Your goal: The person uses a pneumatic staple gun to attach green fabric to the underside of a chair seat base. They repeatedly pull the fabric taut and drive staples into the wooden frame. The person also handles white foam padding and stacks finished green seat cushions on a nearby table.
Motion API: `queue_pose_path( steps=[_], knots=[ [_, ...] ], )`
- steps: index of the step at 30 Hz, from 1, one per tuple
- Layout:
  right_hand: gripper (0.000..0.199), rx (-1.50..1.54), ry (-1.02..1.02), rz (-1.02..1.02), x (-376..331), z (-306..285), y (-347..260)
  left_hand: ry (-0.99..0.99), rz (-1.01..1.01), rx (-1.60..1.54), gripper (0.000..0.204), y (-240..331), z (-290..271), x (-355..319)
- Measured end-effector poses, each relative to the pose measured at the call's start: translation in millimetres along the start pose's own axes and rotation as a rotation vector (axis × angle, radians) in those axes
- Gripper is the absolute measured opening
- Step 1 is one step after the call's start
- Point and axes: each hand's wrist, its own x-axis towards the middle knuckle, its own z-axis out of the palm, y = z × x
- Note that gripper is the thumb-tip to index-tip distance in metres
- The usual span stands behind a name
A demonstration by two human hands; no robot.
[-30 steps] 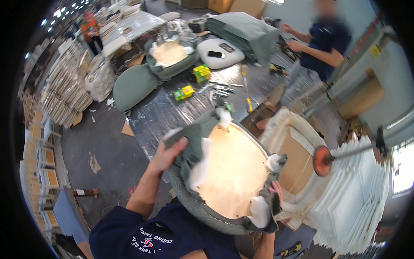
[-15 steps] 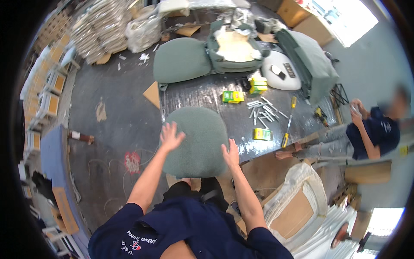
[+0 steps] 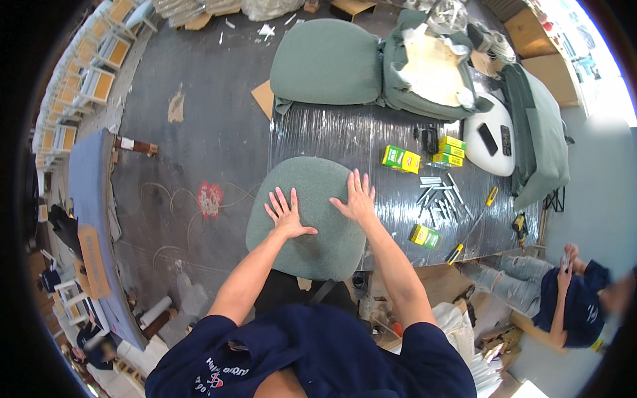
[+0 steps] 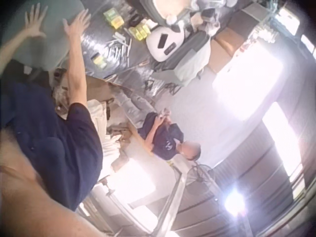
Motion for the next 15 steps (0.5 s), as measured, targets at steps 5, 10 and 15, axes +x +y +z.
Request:
queue_pose_path(
  steps=[5, 10, 15],
  knots=[
    [0.127, -0.027, 0.06, -0.17, 78, 15, -50, -0.091, -0.062, 0.006, 0.176, 7, -3, 10],
    [0.127, -0.052, -0.017, -0.338, 132, 20, -130, -0.097, -0.043, -0.009, 0.173, 3, 2, 13],
    [0.115, -0.209, -0.152, -0.443, 158, 34, -208, -0.04, -0.033, 0.011, 0.166, -3, 5, 17]
  ],
)
